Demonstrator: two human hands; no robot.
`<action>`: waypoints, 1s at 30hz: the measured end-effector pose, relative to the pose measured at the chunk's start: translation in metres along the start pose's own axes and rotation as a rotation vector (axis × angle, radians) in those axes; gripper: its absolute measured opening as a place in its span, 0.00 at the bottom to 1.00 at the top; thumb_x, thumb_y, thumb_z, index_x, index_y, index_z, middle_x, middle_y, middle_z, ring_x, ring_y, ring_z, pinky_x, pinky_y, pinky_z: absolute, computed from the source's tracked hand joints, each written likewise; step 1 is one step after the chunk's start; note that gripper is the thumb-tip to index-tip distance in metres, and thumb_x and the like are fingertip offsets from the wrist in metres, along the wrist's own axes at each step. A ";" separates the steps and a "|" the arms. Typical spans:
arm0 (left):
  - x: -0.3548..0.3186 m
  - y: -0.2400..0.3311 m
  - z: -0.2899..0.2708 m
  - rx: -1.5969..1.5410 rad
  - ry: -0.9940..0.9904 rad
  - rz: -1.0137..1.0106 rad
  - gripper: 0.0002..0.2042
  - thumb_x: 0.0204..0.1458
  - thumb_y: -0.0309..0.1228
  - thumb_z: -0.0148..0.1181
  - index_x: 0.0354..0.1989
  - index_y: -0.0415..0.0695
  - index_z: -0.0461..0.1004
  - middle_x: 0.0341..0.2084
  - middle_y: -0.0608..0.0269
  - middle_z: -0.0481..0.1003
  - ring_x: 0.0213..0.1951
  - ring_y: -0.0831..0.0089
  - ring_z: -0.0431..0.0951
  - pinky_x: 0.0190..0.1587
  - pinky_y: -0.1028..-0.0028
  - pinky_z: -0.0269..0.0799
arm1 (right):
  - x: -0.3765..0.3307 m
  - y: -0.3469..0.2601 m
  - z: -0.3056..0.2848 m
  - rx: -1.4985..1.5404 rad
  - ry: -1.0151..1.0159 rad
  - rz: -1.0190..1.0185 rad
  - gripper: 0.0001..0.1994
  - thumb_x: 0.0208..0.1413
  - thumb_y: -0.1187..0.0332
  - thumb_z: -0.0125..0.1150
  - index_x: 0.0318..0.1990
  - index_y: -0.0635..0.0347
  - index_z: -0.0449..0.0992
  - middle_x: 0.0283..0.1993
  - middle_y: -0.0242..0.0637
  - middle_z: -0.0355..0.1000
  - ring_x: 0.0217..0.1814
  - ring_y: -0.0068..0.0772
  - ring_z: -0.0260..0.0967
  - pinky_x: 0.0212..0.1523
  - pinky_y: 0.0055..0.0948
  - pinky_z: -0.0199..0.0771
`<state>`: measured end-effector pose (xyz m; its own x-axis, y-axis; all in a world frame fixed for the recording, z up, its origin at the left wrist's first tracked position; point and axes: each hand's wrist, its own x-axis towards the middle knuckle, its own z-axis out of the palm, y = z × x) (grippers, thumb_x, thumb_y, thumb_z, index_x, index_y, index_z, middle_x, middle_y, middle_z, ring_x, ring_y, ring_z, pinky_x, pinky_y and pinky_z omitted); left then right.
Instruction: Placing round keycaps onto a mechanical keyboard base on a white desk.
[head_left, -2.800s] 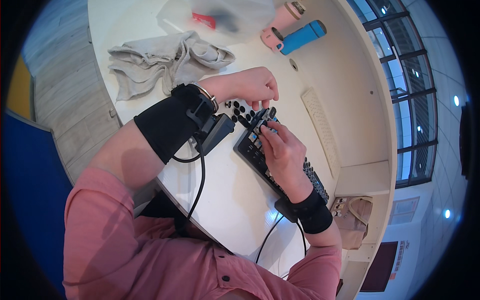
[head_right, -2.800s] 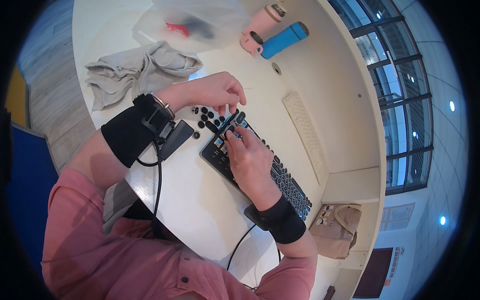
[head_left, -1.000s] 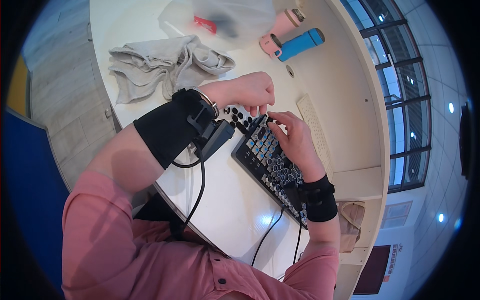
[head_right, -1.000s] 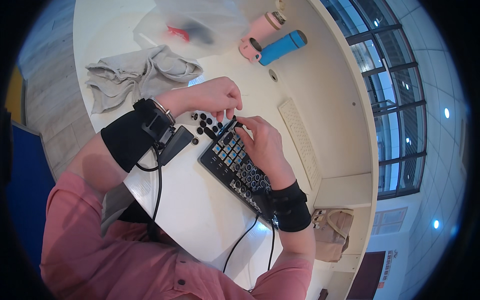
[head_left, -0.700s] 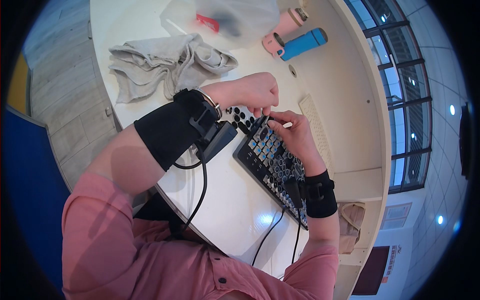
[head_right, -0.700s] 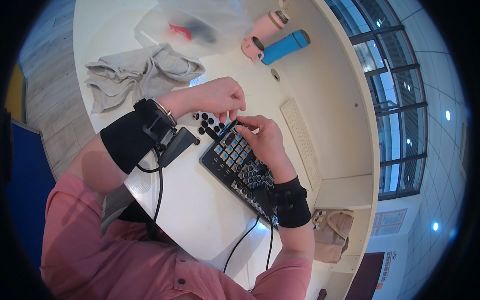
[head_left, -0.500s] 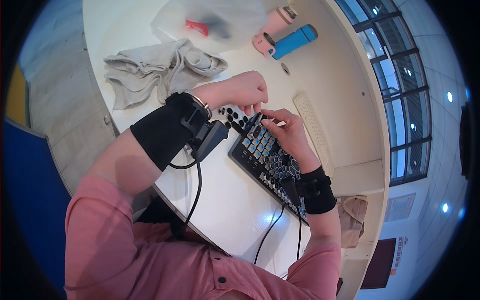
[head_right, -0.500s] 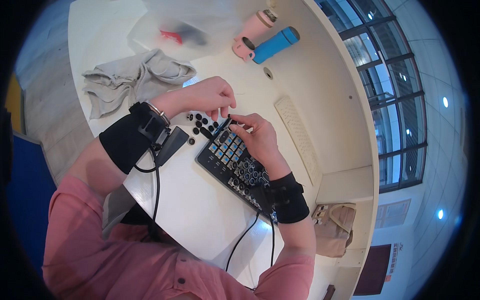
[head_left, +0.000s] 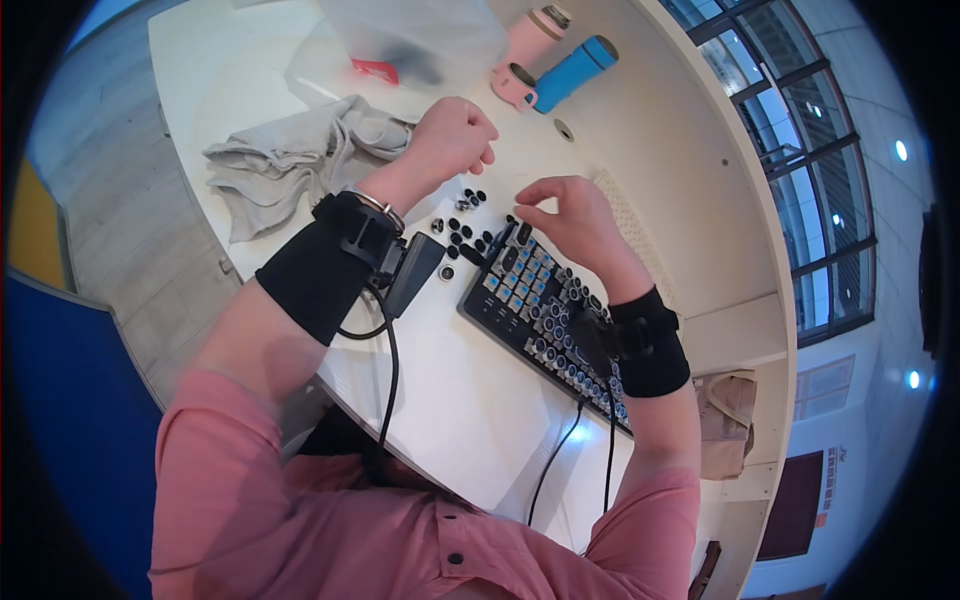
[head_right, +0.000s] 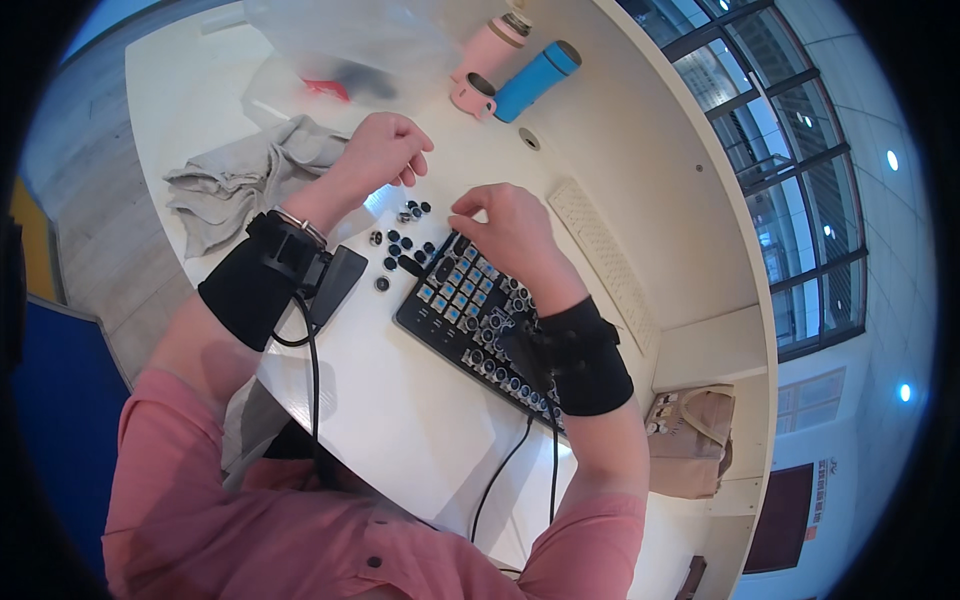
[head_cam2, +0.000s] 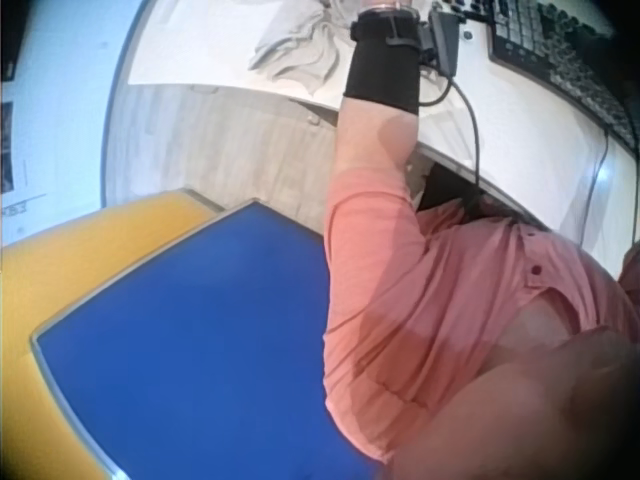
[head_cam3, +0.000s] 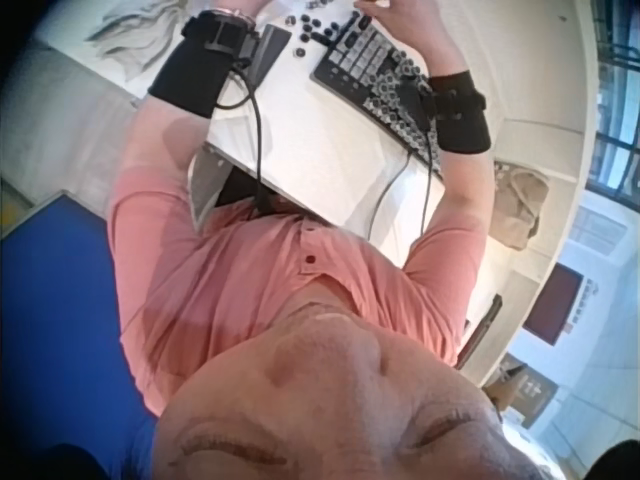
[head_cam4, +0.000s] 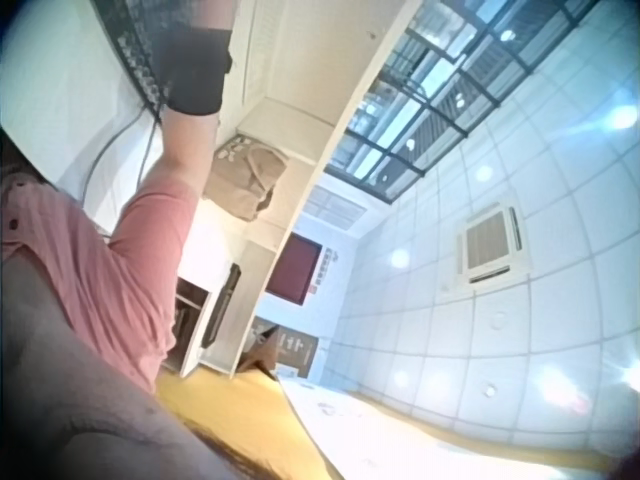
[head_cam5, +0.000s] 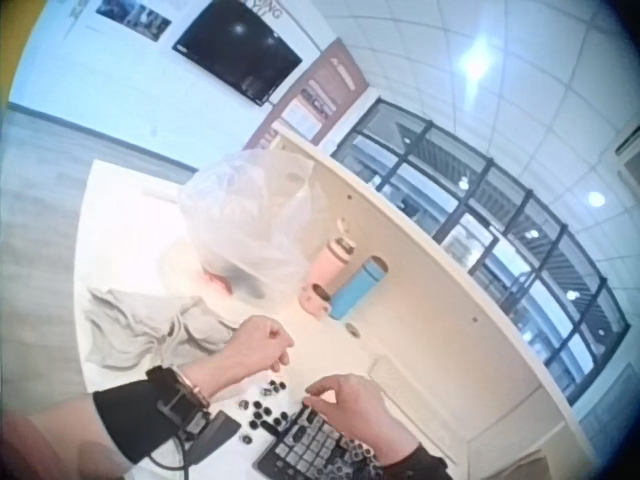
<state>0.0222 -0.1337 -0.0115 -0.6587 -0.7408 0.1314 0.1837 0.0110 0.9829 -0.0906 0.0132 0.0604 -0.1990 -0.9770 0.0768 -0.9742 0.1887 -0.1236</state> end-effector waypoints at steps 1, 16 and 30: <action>0.002 -0.002 -0.001 0.006 0.001 0.000 0.09 0.49 0.26 0.52 0.32 0.34 0.75 0.20 0.57 0.77 0.18 0.75 0.74 0.23 0.76 0.69 | 0.005 -0.006 0.004 -0.002 -0.041 -0.011 0.09 0.47 0.67 0.63 0.35 0.60 0.80 0.32 0.40 0.77 0.35 0.39 0.75 0.39 0.32 0.72; -0.001 0.005 -0.001 -0.032 0.013 -0.039 0.08 0.51 0.28 0.51 0.32 0.37 0.74 0.20 0.62 0.74 0.20 0.80 0.72 0.22 0.80 0.65 | 0.017 -0.042 0.027 -0.271 -0.413 -0.100 0.08 0.36 0.65 0.68 0.25 0.57 0.80 0.26 0.36 0.76 0.31 0.40 0.73 0.34 0.33 0.72; 0.000 0.001 -0.001 -0.054 -0.021 -0.027 0.08 0.49 0.28 0.54 0.30 0.34 0.75 0.20 0.57 0.76 0.18 0.76 0.74 0.22 0.77 0.68 | -0.006 0.003 -0.014 0.276 -0.111 0.044 0.08 0.48 0.73 0.61 0.35 0.67 0.77 0.27 0.29 0.73 0.31 0.17 0.69 0.34 0.22 0.70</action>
<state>0.0232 -0.1341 -0.0107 -0.6791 -0.7260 0.1086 0.2046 -0.0452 0.9778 -0.0934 0.0208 0.0730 -0.2128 -0.9762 -0.0414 -0.8961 0.2119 -0.3899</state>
